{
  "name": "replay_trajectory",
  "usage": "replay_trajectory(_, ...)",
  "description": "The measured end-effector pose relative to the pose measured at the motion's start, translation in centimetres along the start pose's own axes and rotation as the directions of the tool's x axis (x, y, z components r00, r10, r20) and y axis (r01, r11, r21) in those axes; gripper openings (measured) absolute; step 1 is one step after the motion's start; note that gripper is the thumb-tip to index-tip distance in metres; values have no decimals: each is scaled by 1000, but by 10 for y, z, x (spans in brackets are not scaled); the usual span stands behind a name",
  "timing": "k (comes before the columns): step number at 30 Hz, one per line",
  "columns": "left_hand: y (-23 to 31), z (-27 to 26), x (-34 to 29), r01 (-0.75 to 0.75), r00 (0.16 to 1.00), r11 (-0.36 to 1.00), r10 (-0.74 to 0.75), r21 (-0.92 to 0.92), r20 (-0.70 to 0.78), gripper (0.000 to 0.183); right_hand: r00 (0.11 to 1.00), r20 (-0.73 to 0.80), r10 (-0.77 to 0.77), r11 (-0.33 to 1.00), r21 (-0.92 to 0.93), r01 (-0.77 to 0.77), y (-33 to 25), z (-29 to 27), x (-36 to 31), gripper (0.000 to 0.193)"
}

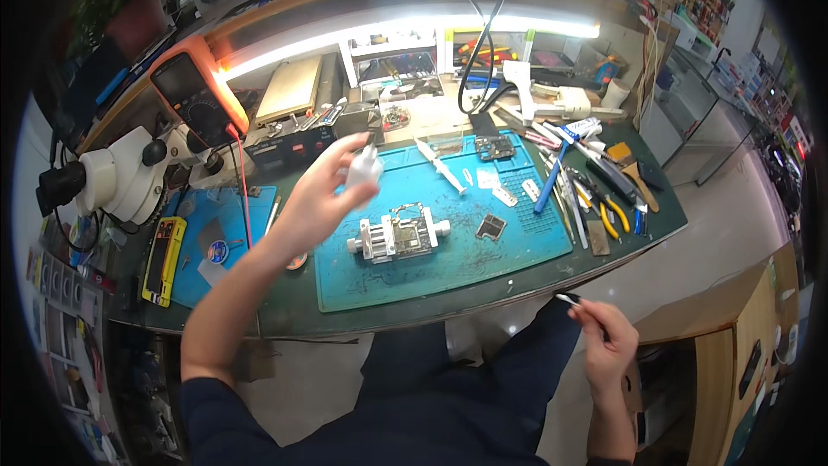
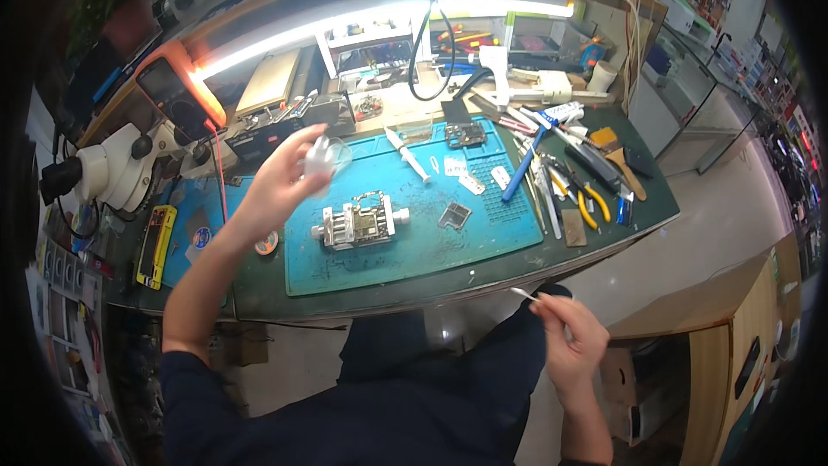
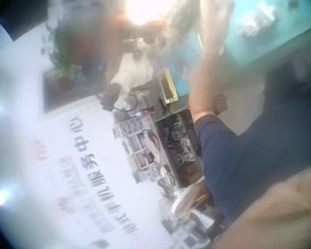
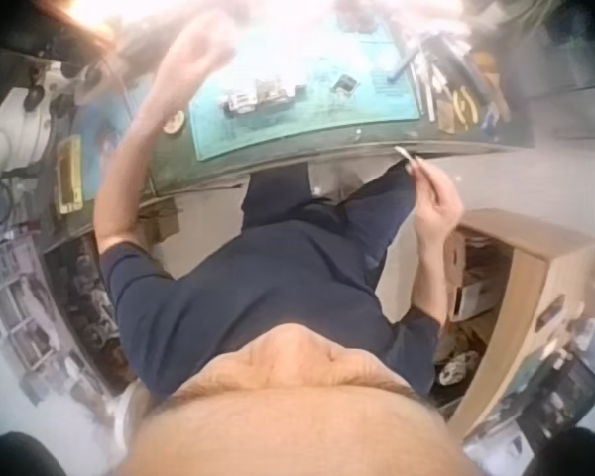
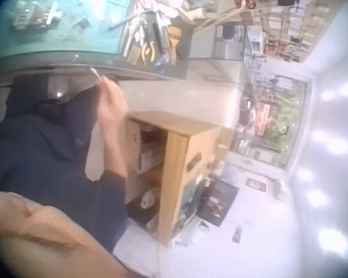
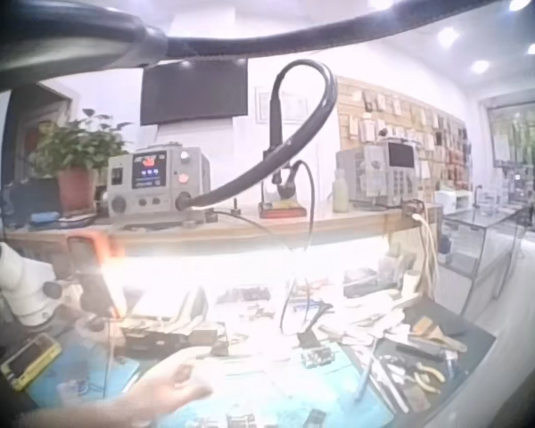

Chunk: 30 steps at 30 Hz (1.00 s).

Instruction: The person solders a small circuit board held in a vise using a soldering iron and solder wire. They then retrieve a bottle and a cotton swab from a drawer and clean the board with the swab.

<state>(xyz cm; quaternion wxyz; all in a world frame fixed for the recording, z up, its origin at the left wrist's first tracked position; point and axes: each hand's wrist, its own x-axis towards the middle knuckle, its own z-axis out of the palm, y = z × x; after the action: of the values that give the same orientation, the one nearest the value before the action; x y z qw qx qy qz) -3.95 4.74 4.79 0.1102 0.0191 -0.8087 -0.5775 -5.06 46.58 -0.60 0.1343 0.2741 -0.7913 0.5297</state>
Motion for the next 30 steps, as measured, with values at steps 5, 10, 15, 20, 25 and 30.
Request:
replay_trajectory(5, 13, 16, -103, -108, 977, 815, 193, 570, -91, 47, 974, 140, -177, 983, -23, 182, -36, 70, 49, 13)
replay_trajectory(10, 6, 45, -108, -379, 878, 591, 472, 712, 76, 49, 953, 284, -108, 994, 44, 100, -31, 97, 56, 3)
replay_trajectory(15, 18, 47, -88, -486, 818, 375, 513, 789, 259, 47, 954, 290, -77, 996, 72, 59, -23, 102, 51, 5)
replay_trajectory(20, 25, 45, -80, -540, 786, 274, 501, 796, 362, 42, 954, 296, -55, 994, 104, 25, -21, 105, 50, 5)
replay_trajectory(25, 27, 47, -78, -567, 765, 239, 508, 788, 396, 40, 954, 295, -55, 993, 120, 20, -19, 106, 51, 6)
replay_trajectory(30, 29, 47, -75, -575, 756, 222, 511, 787, 409, 38, 953, 299, -49, 992, 123, 12, -21, 103, 53, 6)
